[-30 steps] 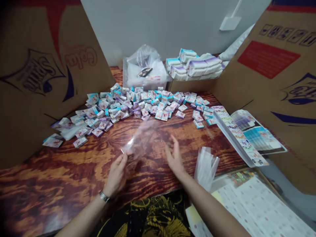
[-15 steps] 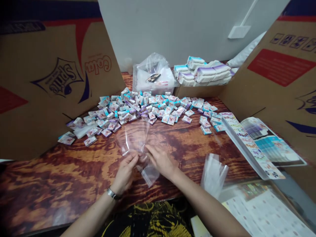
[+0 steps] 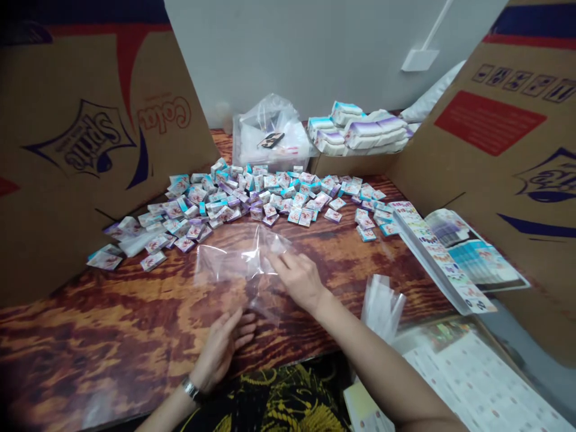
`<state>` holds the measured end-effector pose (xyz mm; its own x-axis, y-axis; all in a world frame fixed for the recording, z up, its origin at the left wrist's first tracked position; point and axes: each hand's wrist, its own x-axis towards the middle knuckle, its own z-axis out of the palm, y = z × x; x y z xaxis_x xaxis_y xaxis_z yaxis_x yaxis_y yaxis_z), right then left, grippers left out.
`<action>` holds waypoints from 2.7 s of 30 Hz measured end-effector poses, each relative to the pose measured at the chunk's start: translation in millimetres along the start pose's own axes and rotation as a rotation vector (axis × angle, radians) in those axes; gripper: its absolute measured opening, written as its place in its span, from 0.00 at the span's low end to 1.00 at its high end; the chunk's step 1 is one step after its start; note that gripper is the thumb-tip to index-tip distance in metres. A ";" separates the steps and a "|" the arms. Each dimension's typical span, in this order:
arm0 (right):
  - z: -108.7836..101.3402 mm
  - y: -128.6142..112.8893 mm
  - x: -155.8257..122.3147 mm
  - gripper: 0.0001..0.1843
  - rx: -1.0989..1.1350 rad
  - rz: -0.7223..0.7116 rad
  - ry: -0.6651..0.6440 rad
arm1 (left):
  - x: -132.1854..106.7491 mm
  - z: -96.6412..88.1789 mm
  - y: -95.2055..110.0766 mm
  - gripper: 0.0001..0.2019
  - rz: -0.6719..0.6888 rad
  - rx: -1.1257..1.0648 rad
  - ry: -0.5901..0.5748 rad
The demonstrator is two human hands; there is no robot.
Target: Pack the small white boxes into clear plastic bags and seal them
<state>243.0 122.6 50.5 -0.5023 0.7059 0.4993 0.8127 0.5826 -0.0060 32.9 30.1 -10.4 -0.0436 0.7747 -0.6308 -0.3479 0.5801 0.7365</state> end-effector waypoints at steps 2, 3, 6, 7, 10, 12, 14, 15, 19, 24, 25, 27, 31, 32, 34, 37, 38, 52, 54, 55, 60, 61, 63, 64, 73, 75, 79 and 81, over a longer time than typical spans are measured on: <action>9.8 -4.7 -6.0 0.14 -0.053 -0.124 -0.029 | -8.7 -16.2 -3.6 0.24 0.249 0.242 0.192; 15.2 -7.4 -9.0 0.13 -0.064 -0.167 -0.036 | -11.7 -22.8 -2.4 0.26 0.479 0.435 0.312; 27.8 -15.0 -14.2 0.13 -0.066 -0.246 -0.069 | -10.3 -33.2 12.0 0.34 1.157 1.056 0.428; 30.0 -17.1 -14.7 0.12 -0.060 -0.272 -0.086 | -6.2 -34.1 18.8 0.33 1.298 1.221 0.377; 31.4 -21.0 -16.7 0.12 -0.032 -0.328 -0.137 | 13.5 -34.4 36.5 0.22 1.466 1.570 0.195; 29.8 -22.1 -21.6 0.12 -0.039 -0.271 -0.165 | 29.5 -34.1 41.2 0.20 1.496 1.706 0.000; 26.3 -26.0 -29.9 0.15 -0.053 -0.156 -0.164 | 42.8 -32.4 39.3 0.19 1.491 1.757 -0.018; 23.6 -30.4 -34.9 0.16 -0.042 -0.107 -0.145 | 46.7 -30.6 36.6 0.18 1.479 1.776 -0.014; 12.5 -56.2 -58.3 0.15 0.118 -0.101 -0.040 | 43.3 -15.6 22.9 0.16 1.358 1.780 0.016; 33.0 -45.4 -83.4 0.11 0.148 -0.038 -0.077 | 50.1 8.0 16.5 0.13 1.151 1.843 0.002; 38.1 -37.9 -87.1 0.11 0.143 0.009 -0.087 | 52.6 10.4 16.5 0.15 1.152 1.848 -0.006; 40.9 -21.3 -96.9 0.12 0.136 0.091 -0.098 | 55.8 12.0 16.8 0.18 1.160 1.859 -0.032; 14.2 15.4 -135.1 0.13 0.049 0.275 -0.050 | 60.2 8.5 19.8 0.18 1.188 1.915 -0.102; 3.4 25.3 -148.9 0.13 0.009 0.331 -0.023 | 60.5 7.7 21.5 0.18 1.191 1.924 -0.116; -18.2 45.8 -181.1 0.15 -0.089 0.483 0.040 | 58.3 8.7 25.4 0.19 1.191 1.933 -0.109; -43.4 74.1 -234.9 0.18 -0.178 0.791 0.048 | 47.8 23.7 26.3 0.19 1.239 1.813 -0.114; -49.1 81.0 -252.2 0.17 -0.163 0.864 0.011 | 43.3 34.0 23.4 0.18 1.252 1.717 -0.175; -75.9 62.9 -323.0 0.15 -0.050 0.551 -0.543 | 19.0 227.6 -98.0 0.25 0.564 0.978 -0.747; -77.1 58.5 -331.3 0.16 -0.033 0.529 -0.537 | 17.7 232.4 -103.4 0.22 0.568 0.988 -0.755; -78.0 56.2 -336.7 0.16 -0.024 0.522 -0.536 | 16.7 234.0 -105.1 0.20 0.569 0.988 -0.765; -80.0 47.4 -357.1 0.16 -0.018 0.514 -0.537 | 10.3 239.0 -111.1 0.19 0.591 0.956 -0.848; -79.1 47.1 -357.8 0.16 -0.017 0.511 -0.528 | 9.1 239.6 -112.5 0.18 0.599 0.949 -0.869; -76.1 48.7 -356.9 0.16 -0.008 0.498 -0.504 | 7.0 240.1 -115.7 0.18 0.613 0.944 -0.905; -74.4 50.4 -356.0 0.17 0.001 0.481 -0.499 | 6.1 240.3 -117.5 0.18 0.619 0.944 -0.922; -78.3 57.9 -367.6 0.22 -0.041 0.354 -0.519 | -6.2 246.9 -128.7 0.19 0.668 1.038 -1.051; -91.4 54.6 -373.8 0.23 -0.064 0.347 -0.486 | -9.8 248.9 -135.0 0.20 0.660 1.075 -1.078; -125.4 50.6 -376.3 0.22 -0.143 0.351 -0.426 | -13.9 254.7 -161.0 0.18 0.621 1.165 -1.099; -134.8 52.8 -370.0 0.23 -0.195 0.351 -0.384 | -13.9 260.7 -176.6 0.14 0.592 1.223 -1.094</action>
<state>511.6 -162.2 -17.7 -0.2331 0.9617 0.1439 0.9720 0.2261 0.0631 339.1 -17.5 -68.0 0.8854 0.4328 -0.1694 0.3496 -0.3799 0.8564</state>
